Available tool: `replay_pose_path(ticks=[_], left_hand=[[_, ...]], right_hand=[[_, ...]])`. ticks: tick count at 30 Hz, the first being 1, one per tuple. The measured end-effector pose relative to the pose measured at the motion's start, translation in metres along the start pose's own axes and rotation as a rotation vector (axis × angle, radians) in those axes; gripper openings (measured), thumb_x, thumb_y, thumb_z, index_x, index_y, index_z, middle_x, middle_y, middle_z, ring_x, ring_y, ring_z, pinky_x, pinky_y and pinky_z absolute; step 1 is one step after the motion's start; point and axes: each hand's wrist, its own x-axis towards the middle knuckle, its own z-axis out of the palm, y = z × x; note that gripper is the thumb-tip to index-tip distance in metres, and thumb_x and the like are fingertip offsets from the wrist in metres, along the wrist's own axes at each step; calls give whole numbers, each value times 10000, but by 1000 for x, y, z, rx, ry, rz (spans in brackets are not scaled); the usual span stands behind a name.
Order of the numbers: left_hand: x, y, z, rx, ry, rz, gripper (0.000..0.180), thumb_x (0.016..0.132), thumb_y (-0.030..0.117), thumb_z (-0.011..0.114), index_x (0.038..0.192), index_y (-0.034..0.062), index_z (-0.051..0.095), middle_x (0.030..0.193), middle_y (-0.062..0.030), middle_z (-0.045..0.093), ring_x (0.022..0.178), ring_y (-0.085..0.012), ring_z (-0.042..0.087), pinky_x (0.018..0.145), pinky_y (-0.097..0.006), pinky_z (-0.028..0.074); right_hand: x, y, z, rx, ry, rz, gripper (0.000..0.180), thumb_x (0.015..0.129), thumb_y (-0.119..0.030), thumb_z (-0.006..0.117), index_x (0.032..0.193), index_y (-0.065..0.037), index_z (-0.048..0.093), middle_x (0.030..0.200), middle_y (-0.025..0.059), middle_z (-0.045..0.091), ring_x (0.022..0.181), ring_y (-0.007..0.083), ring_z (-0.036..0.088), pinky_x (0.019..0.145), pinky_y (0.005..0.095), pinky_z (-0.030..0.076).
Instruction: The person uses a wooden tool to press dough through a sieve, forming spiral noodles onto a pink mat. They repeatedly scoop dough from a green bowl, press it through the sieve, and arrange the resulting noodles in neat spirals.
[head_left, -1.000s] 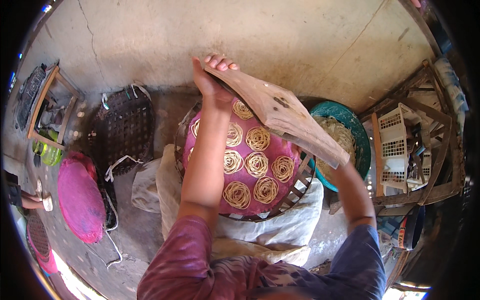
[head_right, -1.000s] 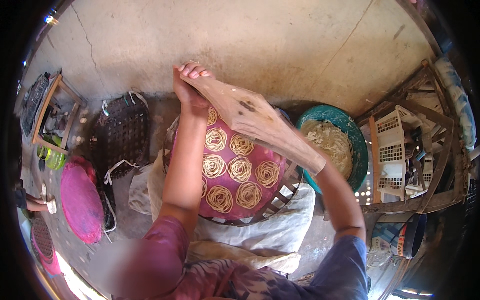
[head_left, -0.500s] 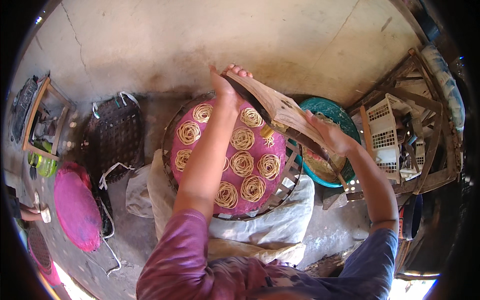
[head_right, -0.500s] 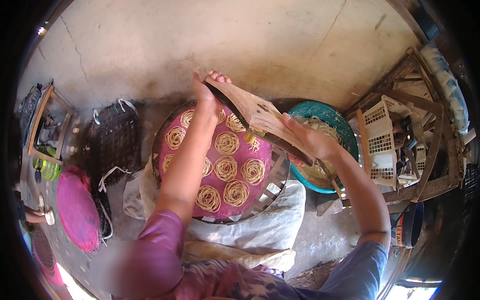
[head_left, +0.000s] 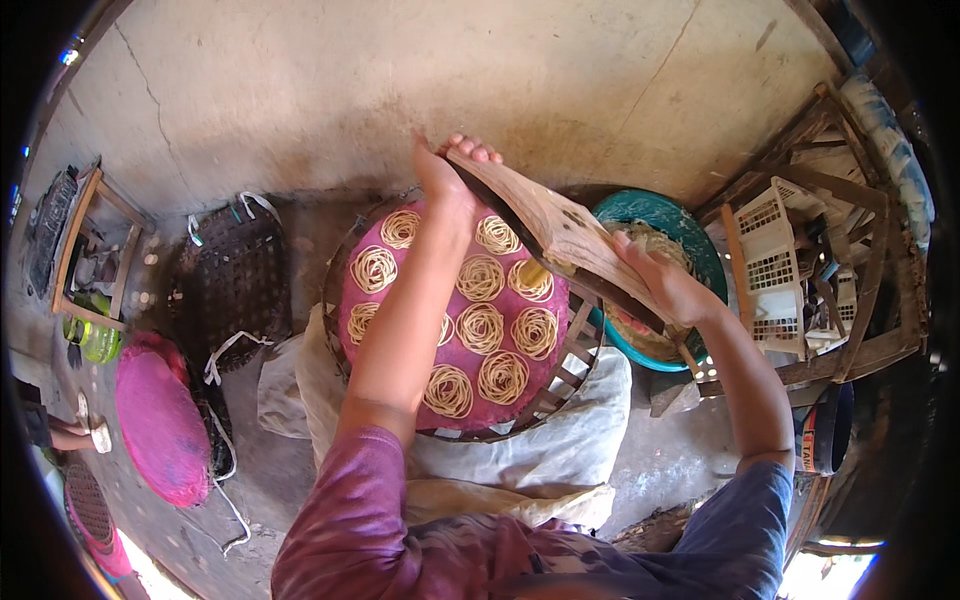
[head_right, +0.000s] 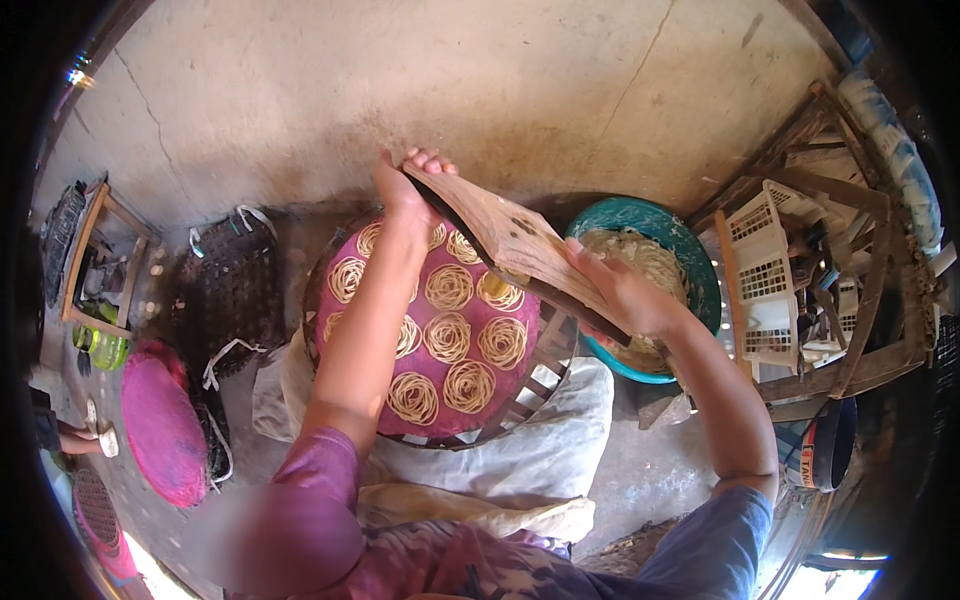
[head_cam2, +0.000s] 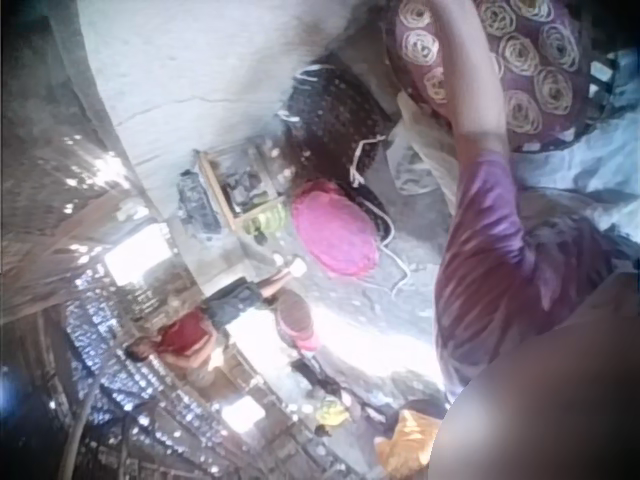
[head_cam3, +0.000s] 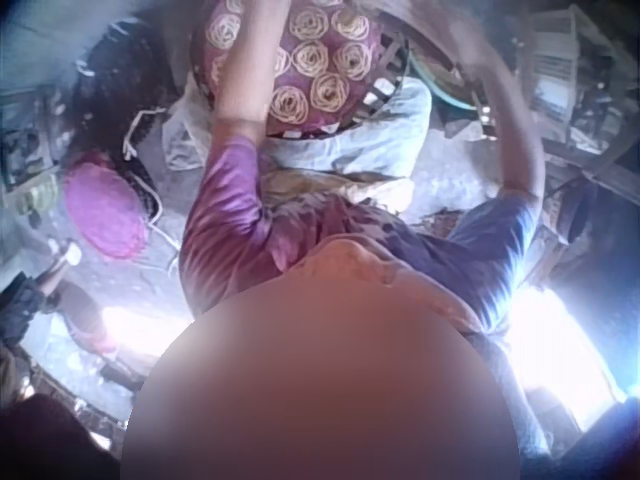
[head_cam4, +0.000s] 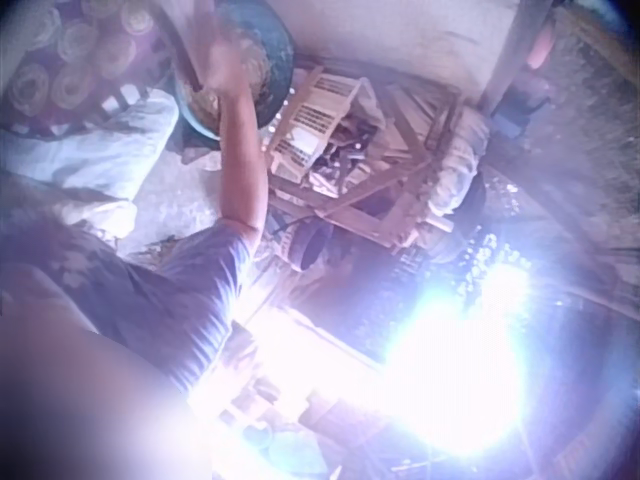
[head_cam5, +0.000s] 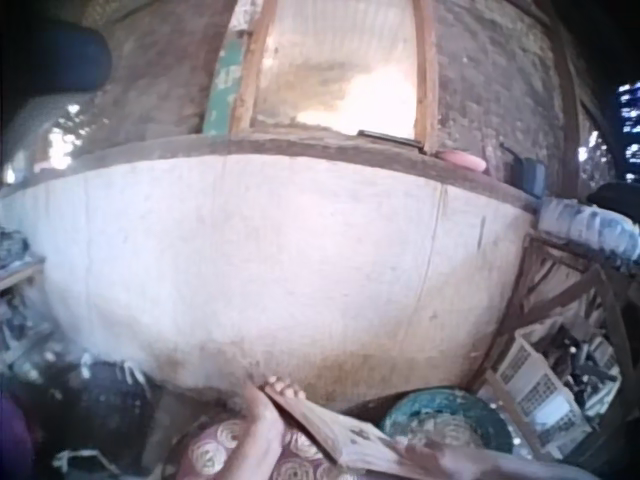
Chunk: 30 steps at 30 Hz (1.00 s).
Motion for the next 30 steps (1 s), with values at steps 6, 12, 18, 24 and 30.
replay_pose_path(ticks=[6,12,18,24,30], left_hand=[[12,-29,-27,-238,-222,-160,579,1004,579,177,703,147,420,577,6,393,526,-164,400,600,-355,400],[29,-25,-53,-455,-427,-255,558,1004,586,241,698,168,450,576,47,415,529,-138,445,598,-324,413],[28,-19,-63,-610,-353,-183,562,1014,557,236,675,168,459,561,54,420,507,-128,447,581,-316,424],[19,26,-38,-373,-522,58,309,924,302,485,645,174,520,568,56,492,531,-104,516,608,-301,458],[-47,127,-5,-354,-880,-26,330,953,259,478,646,157,543,542,48,533,483,-86,501,585,-278,456]], right_hand=[[-5,19,-19,136,-165,-5,830,949,-736,243,961,1,625,675,116,628,490,175,597,473,286,494],[52,71,19,1033,-443,-132,983,871,-817,271,1369,12,443,906,232,662,615,248,683,543,353,589],[97,107,40,1120,-570,-100,747,957,-685,279,1342,-77,479,890,233,660,588,226,661,490,340,564],[84,94,57,-573,210,-432,549,879,-60,524,1423,-129,487,1328,170,557,1199,331,560,1029,442,431],[83,61,65,-1104,669,-605,706,821,-67,545,1495,-60,337,1217,230,521,1071,419,554,956,454,458]])
